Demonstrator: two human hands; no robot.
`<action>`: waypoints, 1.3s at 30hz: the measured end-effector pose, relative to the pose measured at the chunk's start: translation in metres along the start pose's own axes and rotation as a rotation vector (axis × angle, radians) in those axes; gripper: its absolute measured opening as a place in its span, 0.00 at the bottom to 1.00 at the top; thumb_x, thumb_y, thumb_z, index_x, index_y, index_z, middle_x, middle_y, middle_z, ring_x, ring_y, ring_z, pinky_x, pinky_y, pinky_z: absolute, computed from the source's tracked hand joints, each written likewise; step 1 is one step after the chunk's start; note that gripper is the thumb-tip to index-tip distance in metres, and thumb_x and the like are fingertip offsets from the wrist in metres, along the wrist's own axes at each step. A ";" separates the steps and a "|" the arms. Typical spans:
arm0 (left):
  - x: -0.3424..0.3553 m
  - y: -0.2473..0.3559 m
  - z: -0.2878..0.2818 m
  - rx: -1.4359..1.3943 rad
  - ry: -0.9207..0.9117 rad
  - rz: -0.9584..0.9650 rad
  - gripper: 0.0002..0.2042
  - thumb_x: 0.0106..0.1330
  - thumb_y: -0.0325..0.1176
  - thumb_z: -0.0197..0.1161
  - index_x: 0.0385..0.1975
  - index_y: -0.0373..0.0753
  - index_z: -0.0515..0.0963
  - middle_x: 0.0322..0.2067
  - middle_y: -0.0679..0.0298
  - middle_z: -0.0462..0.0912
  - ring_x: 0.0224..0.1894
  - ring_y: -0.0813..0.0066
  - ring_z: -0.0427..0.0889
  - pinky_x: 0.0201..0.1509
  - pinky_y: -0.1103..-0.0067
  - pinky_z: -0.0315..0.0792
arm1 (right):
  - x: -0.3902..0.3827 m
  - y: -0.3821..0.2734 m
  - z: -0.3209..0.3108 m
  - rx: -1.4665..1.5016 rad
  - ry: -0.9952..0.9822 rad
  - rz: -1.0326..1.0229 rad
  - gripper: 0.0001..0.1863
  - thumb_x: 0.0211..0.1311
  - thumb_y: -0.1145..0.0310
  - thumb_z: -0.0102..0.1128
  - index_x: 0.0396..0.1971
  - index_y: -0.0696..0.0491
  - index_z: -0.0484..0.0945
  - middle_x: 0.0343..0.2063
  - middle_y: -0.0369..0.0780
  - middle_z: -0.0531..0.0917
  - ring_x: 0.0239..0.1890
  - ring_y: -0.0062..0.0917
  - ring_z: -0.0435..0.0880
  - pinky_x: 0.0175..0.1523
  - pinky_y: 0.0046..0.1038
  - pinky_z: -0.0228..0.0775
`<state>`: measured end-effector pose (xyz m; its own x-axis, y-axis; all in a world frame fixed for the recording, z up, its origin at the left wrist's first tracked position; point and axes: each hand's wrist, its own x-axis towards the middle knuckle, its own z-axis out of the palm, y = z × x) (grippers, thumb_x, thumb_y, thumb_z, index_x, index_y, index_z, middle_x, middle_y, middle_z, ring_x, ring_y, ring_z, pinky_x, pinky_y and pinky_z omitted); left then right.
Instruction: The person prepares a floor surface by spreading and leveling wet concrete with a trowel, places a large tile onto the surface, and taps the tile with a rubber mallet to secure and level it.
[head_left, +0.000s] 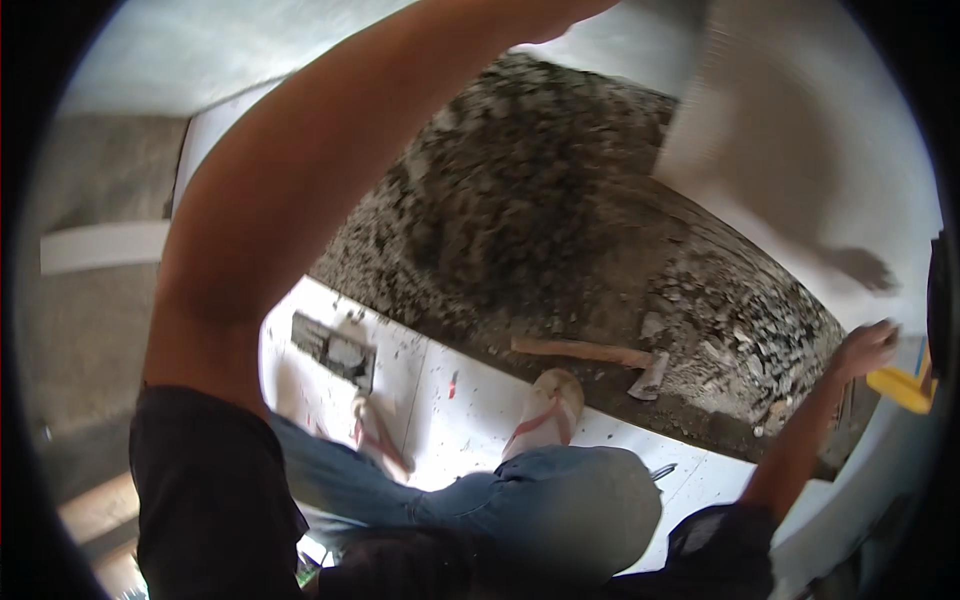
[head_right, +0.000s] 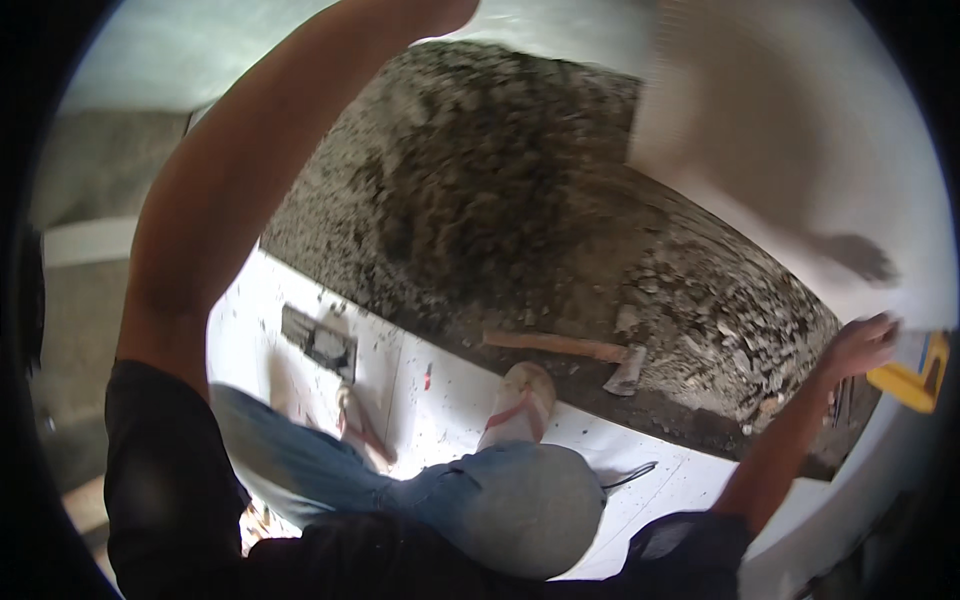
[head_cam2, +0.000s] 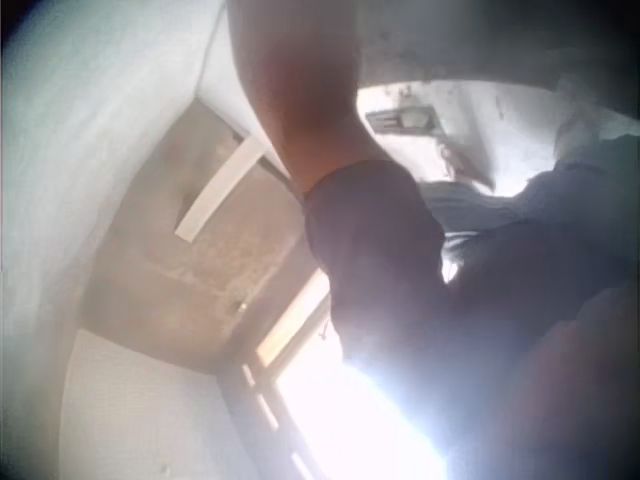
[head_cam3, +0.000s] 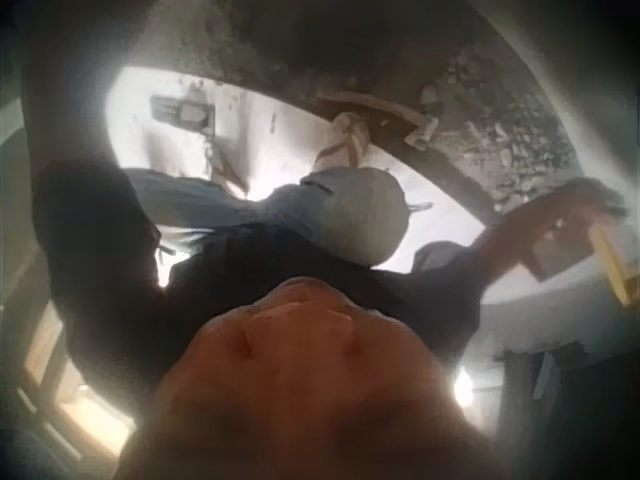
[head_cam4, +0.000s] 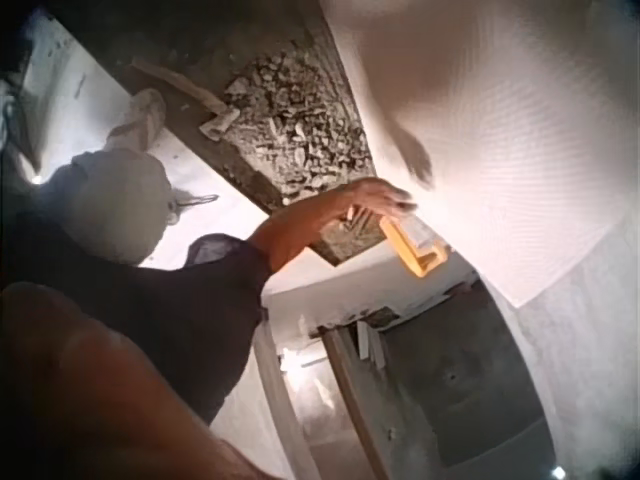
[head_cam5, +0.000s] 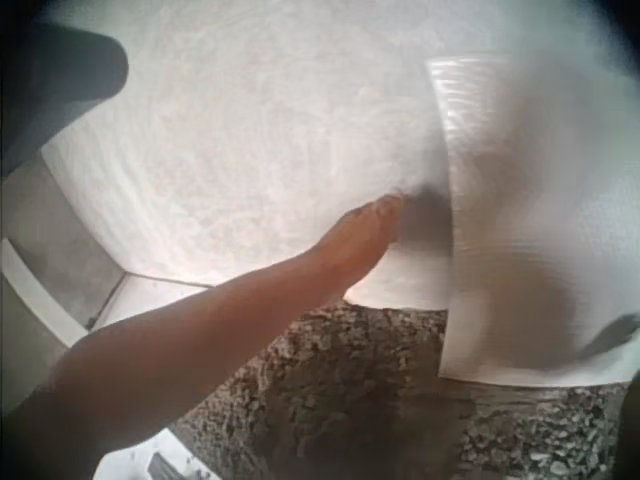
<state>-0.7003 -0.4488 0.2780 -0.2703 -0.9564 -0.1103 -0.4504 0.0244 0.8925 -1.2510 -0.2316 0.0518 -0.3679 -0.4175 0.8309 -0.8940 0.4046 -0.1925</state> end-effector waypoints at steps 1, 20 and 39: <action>-0.025 -0.012 -0.029 0.161 -0.059 0.010 0.36 0.71 0.59 0.32 0.66 0.32 0.50 0.67 0.46 0.50 0.69 0.53 0.49 0.71 0.63 0.47 | -0.047 -0.074 -0.035 0.252 -0.144 0.113 0.21 0.66 0.59 0.51 0.43 0.65 0.75 0.38 0.54 0.79 0.38 0.47 0.79 0.46 0.44 0.70; -0.638 -0.123 -0.212 0.611 -0.690 0.180 0.19 0.61 0.37 0.52 0.47 0.31 0.72 0.40 0.48 0.78 0.43 0.59 0.77 0.48 0.65 0.69 | -0.198 -0.574 -0.264 0.337 -2.034 -1.252 0.17 0.59 0.55 0.56 0.33 0.56 0.79 0.32 0.50 0.81 0.38 0.45 0.80 0.43 0.42 0.71; -0.658 -0.165 -0.268 0.696 -0.618 0.446 0.22 0.65 0.38 0.53 0.58 0.39 0.68 0.52 0.49 0.75 0.52 0.55 0.75 0.56 0.62 0.67 | -0.359 -0.713 -0.321 0.559 -1.554 -0.531 0.32 0.59 0.46 0.56 0.46 0.63 0.69 0.37 0.59 0.79 0.42 0.54 0.78 0.47 0.44 0.72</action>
<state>-0.2199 0.0982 0.3207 -0.8351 -0.5074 -0.2125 -0.5417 0.6910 0.4786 -0.3992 -0.1090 0.0579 0.3889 -0.8662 -0.3137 -0.8390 -0.1924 -0.5089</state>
